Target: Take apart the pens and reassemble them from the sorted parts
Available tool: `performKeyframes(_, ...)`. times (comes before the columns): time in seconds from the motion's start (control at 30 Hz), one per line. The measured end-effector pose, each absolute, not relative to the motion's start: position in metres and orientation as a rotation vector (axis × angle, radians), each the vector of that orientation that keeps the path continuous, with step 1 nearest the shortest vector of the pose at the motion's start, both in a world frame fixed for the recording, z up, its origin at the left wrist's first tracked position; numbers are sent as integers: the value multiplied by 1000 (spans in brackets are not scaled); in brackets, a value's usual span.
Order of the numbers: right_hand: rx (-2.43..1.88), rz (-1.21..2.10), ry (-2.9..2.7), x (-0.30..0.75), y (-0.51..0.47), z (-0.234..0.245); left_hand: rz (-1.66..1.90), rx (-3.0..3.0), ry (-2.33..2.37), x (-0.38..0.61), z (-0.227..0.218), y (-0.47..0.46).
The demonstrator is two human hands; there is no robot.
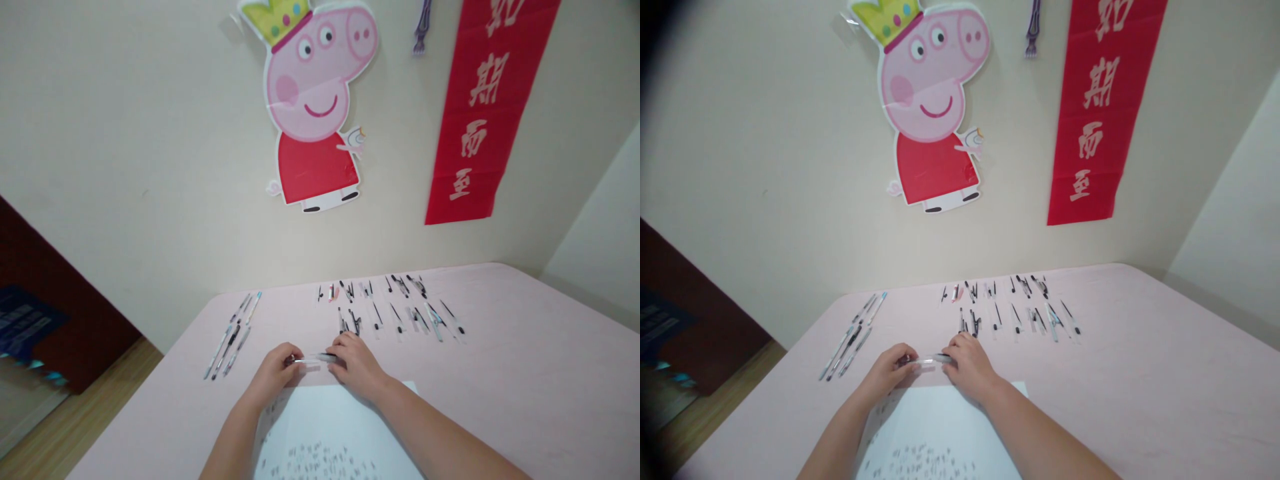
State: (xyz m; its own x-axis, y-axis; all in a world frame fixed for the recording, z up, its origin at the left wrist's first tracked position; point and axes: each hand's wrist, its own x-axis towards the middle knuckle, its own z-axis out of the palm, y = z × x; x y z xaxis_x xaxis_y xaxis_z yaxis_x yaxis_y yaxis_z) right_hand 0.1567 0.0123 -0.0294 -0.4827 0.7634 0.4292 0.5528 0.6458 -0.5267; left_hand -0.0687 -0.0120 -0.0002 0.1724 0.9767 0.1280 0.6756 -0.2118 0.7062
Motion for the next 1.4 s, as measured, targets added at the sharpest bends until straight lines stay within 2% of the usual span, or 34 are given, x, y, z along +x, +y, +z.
performKeyframes(0.8,-915,468,-2190,156,11,-26,978,1834,1476,-70,-6,-11)
performKeyframes(1.4,-862,420,-2265,153,11,-27,948,1754,1425,-61,-4,-15)
